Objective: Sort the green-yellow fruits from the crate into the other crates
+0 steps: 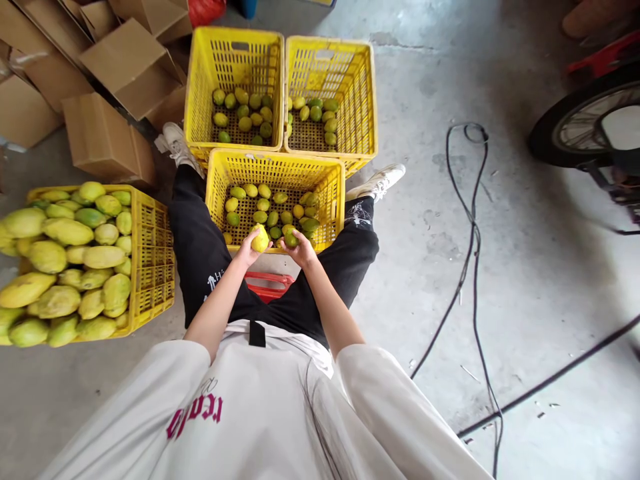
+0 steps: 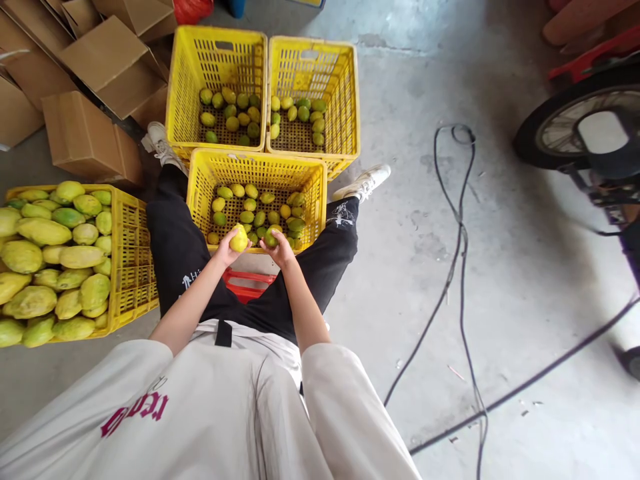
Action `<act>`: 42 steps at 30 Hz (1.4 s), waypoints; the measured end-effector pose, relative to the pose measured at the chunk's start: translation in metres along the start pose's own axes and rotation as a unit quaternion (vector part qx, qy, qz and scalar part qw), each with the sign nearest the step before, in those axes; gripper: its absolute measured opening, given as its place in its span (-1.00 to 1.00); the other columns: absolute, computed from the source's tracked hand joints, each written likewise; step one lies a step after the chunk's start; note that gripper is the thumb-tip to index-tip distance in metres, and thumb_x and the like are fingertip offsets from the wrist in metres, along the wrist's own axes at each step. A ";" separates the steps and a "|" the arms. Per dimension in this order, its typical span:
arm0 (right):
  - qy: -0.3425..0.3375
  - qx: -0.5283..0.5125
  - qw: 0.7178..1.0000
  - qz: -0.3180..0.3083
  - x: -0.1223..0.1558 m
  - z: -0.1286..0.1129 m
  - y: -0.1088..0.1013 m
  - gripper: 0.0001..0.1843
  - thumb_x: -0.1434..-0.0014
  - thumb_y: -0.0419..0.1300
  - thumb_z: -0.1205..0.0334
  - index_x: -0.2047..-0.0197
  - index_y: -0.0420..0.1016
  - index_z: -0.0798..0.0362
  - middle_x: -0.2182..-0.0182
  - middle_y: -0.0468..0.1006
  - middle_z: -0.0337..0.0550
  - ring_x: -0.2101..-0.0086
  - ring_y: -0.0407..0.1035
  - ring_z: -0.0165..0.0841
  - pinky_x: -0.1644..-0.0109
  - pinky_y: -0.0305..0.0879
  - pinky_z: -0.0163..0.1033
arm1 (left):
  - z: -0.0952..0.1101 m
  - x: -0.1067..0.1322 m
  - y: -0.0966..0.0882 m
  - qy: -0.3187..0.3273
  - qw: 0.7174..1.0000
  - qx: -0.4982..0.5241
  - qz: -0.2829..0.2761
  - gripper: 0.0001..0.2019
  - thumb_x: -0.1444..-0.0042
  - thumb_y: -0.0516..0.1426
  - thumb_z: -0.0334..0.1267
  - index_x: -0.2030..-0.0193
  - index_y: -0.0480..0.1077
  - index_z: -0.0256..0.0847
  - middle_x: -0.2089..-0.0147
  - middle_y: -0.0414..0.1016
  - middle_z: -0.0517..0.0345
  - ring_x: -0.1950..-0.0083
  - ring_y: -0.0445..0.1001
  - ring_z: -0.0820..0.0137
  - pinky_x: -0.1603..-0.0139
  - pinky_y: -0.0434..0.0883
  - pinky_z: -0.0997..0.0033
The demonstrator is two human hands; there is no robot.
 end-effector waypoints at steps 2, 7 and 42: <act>0.002 0.001 1.000 0.016 0.000 0.000 -0.001 -0.80 -0.17 0.35 0.37 0.23 0.41 -0.06 0.39 0.60 -0.32 0.37 0.56 -0.38 0.30 0.60 -0.32 | -0.001 -0.001 0.001 0.009 1.000 -0.005 -0.014 -0.92 -0.23 0.26 -0.42 0.17 0.50 -0.20 0.27 0.61 0.20 0.23 0.64 0.42 -0.21 0.63 0.25; 0.008 -0.021 1.000 0.019 0.002 -0.002 0.000 -0.86 -0.22 0.29 0.34 0.21 0.41 -0.06 0.37 0.61 -0.30 0.34 0.58 -0.38 0.33 0.55 -0.37 | -0.002 0.000 0.001 -0.013 1.000 -0.001 -0.013 -0.95 -0.27 0.26 -0.30 0.17 0.48 -0.19 0.28 0.61 0.10 -0.05 0.71 0.18 -0.26 0.61 0.10; -0.088 -0.410 0.882 -0.215 0.024 -0.205 0.180 -0.38 -0.47 0.03 -0.12 -0.48 0.39 -0.08 -0.26 0.62 0.03 -0.21 0.59 -0.25 -0.04 0.67 0.02 | 0.006 0.004 -0.004 -0.032 0.997 0.059 0.049 -0.74 -0.52 0.08 -0.11 -0.04 0.51 -0.22 0.32 0.59 0.05 0.38 0.59 0.39 0.38 0.58 0.50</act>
Point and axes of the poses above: each hand's wrist, its own x-axis away from the middle knuckle, its own y-axis out of the palm, z = x × y, the point moved 5 cm from there along -x, towards the middle knuckle
